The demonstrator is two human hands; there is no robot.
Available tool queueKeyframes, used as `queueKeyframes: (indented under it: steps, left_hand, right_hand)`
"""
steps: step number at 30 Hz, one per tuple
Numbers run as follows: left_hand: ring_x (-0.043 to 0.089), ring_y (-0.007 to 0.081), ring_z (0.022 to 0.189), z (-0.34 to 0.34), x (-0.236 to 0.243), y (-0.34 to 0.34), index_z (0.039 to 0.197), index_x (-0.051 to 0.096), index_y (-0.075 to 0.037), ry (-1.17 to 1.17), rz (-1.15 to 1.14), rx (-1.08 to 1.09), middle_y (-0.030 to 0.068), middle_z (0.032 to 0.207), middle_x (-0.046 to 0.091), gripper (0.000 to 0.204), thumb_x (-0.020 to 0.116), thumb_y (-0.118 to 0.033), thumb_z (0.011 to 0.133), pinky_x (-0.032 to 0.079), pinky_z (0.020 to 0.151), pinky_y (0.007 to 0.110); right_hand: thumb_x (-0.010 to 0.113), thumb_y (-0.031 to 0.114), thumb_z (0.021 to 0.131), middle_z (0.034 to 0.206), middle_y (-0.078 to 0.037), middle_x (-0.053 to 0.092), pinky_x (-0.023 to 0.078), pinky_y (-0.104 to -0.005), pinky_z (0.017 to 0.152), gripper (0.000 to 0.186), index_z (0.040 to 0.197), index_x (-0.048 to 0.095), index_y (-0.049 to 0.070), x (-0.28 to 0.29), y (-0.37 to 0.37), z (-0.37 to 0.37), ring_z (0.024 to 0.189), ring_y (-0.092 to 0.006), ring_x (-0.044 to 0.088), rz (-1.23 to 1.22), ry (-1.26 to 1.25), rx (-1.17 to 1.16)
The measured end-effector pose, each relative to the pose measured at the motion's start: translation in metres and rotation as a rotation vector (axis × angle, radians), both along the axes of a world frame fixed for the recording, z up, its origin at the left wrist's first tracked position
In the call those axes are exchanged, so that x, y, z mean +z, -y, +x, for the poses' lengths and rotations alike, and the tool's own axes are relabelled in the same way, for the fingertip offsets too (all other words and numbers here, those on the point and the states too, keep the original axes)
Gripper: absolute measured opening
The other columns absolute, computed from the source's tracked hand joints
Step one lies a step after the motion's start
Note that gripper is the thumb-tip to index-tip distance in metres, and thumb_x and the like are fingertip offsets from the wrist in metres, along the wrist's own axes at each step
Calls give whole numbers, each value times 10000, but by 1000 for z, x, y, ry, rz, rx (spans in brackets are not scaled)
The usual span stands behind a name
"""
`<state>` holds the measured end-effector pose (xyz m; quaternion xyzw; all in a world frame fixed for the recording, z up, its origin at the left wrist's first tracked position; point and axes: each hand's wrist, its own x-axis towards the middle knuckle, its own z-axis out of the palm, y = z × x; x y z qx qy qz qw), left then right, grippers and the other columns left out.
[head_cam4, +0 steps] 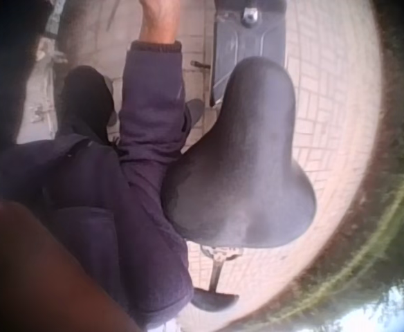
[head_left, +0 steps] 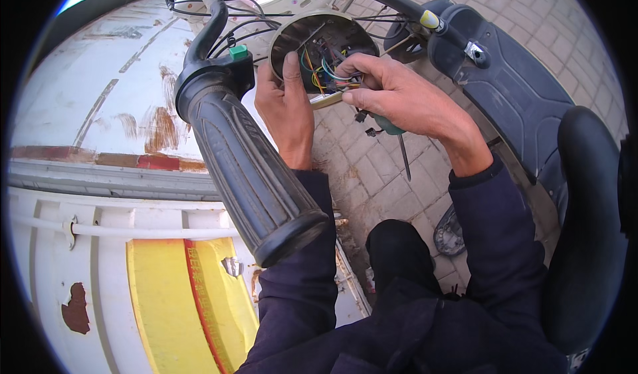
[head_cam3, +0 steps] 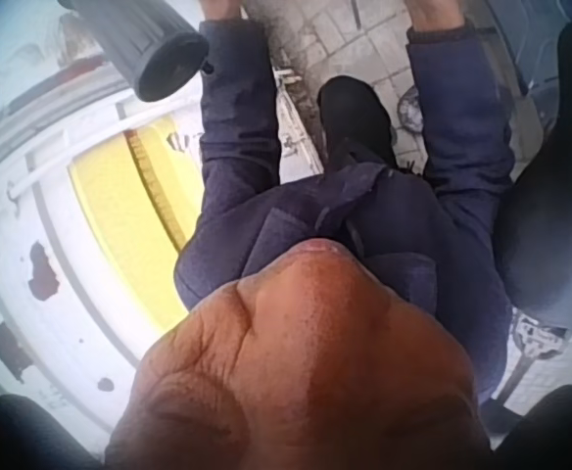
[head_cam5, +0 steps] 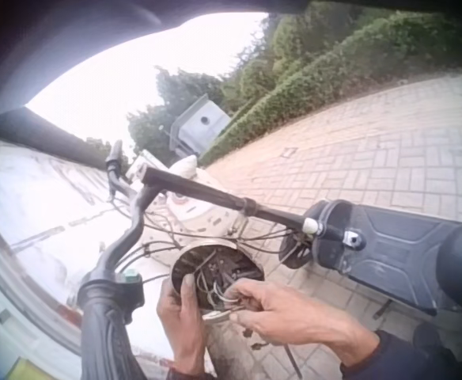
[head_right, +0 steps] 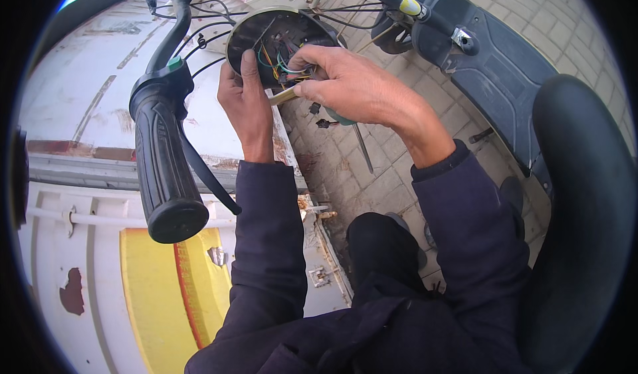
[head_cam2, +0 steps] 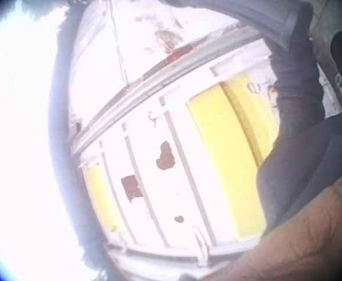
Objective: The person works on the exposed wiring inside the front headlight assembly of a scooter. Using a screwdriver, they strip and twist wire ends, connect them, and tuck the bundle into the housing. The person also reaches under the seat to access additional wiring and continues adjusting connections in the headlight area.
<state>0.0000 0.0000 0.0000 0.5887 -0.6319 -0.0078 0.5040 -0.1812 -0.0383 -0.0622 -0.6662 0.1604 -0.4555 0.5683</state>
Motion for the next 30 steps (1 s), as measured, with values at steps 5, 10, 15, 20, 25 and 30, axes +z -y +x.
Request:
queueKeyframes:
  steps: [5, 10, 15, 20, 25, 30]
  left_hand:
    - [588, 70, 852, 0, 12, 6, 1132, 688, 37, 22, -28, -100, 36, 978, 701, 335, 656, -283, 1039, 483, 752, 230]
    - [609, 68, 814, 2, 11, 3, 1091, 707, 38, -37, -15, 10, 37, 954, 723, 298, 707, -248, 1006, 507, 736, 230]
    - [622, 65, 784, 5, 10, 7, 1047, 718, 36, -54, -117, 81, 36, 937, 732, 272, 726, -230, 992, 517, 716, 224]
    - [624, 56, 762, 20, 22, 13, 1039, 724, 32, 25, -117, 126, 38, 901, 732, 252, 735, -214, 983, 514, 687, 215]
    - [626, 58, 765, 28, 18, 17, 1046, 707, 38, -27, -44, 142, 48, 903, 728, 256, 731, -210, 985, 514, 692, 213]
    - [630, 74, 782, 26, 0, 17, 1099, 672, 37, -86, -90, 64, 63, 961, 721, 302, 729, -239, 989, 519, 704, 224]
  right_hand:
    - [639, 177, 956, 761, 19, 494, 377, -276, 636, 296, 1187, 619, -7, -1, -1, 4, 721, -81, 436, -44, 54, 3]
    - [651, 203, 954, 709, -82, 570, 423, -355, 616, 261, 1184, 637, 81, -2, -7, 10, 667, -212, 566, -285, -151, -289]
    - [649, 181, 943, 748, -154, 627, 465, -427, 626, 238, 1175, 643, 130, 3, -6, -1, 704, -348, 633, -419, -210, -371]
    - [649, 182, 947, 809, -158, 666, 490, -432, 648, 238, 1176, 643, 122, 4, -1, -9, 728, -347, 653, -399, -138, -313]
    - [648, 180, 949, 861, -154, 693, 512, -432, 680, 250, 1192, 654, 124, -4, -3, -2, 779, -348, 678, -478, -198, -364]
    - [614, 195, 940, 894, -150, 717, 529, -479, 728, 314, 1253, 640, 193, -9, -6, 3, 870, -357, 694, -491, -178, -321]
